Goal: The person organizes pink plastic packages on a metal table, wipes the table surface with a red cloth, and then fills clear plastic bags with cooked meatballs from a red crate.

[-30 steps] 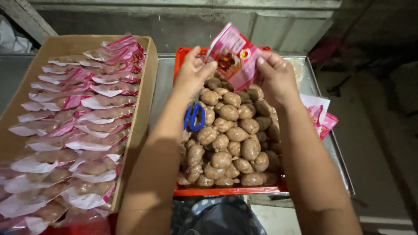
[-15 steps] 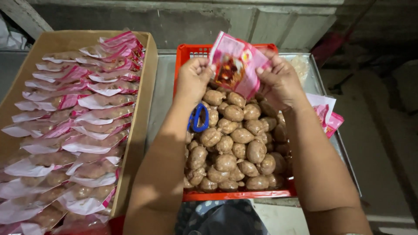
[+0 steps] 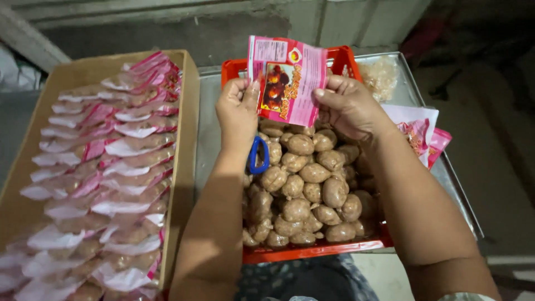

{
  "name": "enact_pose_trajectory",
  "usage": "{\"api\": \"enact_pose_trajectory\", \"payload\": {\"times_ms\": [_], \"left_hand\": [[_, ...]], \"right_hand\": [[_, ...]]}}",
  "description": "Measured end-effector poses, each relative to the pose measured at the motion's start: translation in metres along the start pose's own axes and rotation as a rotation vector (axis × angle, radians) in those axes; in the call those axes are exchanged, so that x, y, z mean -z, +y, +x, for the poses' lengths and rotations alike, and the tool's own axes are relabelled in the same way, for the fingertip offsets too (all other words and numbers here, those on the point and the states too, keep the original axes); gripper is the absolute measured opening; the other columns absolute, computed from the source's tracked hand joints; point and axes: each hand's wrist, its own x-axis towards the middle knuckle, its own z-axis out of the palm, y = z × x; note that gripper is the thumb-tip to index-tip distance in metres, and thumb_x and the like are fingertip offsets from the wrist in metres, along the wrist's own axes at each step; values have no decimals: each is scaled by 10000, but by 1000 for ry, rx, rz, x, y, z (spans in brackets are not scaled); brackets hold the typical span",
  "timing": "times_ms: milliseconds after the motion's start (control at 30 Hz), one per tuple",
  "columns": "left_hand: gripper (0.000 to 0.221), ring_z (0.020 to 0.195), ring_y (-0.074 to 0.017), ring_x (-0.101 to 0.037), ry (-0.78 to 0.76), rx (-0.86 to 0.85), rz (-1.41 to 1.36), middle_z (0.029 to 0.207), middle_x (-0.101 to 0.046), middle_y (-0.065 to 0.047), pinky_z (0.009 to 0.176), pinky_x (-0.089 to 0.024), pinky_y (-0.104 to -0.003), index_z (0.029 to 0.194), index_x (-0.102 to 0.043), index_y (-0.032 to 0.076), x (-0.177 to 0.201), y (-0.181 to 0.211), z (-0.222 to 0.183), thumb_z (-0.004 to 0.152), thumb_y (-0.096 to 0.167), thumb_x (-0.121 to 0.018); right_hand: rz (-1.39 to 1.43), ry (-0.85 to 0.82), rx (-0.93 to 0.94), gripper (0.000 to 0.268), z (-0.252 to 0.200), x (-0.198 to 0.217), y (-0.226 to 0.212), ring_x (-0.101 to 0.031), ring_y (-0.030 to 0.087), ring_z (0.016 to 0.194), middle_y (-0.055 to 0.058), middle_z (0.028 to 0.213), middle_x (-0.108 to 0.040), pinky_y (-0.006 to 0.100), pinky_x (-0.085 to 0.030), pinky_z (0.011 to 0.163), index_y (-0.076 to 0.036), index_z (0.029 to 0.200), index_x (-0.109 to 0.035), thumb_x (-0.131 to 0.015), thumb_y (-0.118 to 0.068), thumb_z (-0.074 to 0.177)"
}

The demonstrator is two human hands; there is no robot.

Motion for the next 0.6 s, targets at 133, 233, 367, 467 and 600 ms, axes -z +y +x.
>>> {"api": "enact_pose_trajectory", "payload": {"times_ms": [133, 233, 367, 467, 600], "left_hand": [[106, 684, -45, -532, -49, 26, 11, 711, -650, 10, 638, -471, -225, 937, -669, 90, -3, -1, -4, 1006, 167, -693], [115, 653, -39, -537, -48, 17, 47, 685, -653, 5, 608, -468, -217, 928, -669, 107, -4, 13, -7, 1005, 187, -698], [153, 631, -42, -545, -51, 22, 38, 675, -646, -10, 587, -479, -216, 917, -658, 108, 1, 1, -6, 1020, 219, -677], [165, 583, -64, -552, -53, 12, 87, 664, -661, -41, 562, -483, -249, 906, -652, 120, 2, 2, -9, 1025, 234, -661], [185, 624, -87, -533, -38, -33, 134, 646, -644, -65, 603, -480, -280, 870, -648, 124, 4, 8, -9, 1017, 236, -663]], "right_hand": [[-70, 167, 39, 174, 7, 0, 4, -785, 227, 732, 96, 878, -751, 364, -677, 594, 5, 1084, -712, -740, -74, 932], [-95, 254, 57, 111, 5, -15, -1, -767, 181, 688, 52, 796, -729, 333, -680, 598, -17, 974, -708, -776, -84, 916], [-130, 289, 95, 129, 11, -9, 9, -745, 169, 660, 41, 759, -707, 326, -675, 589, -21, 960, -715, -804, -96, 906], [-107, 292, 131, 105, 10, -4, 15, -748, 181, 662, 61, 758, -707, 341, -665, 570, -11, 953, -720, -765, -106, 947], [-130, 314, 143, 80, 13, 9, 25, -745, 163, 693, 57, 785, -710, 331, -662, 612, -28, 978, -721, -725, -107, 985]]}}
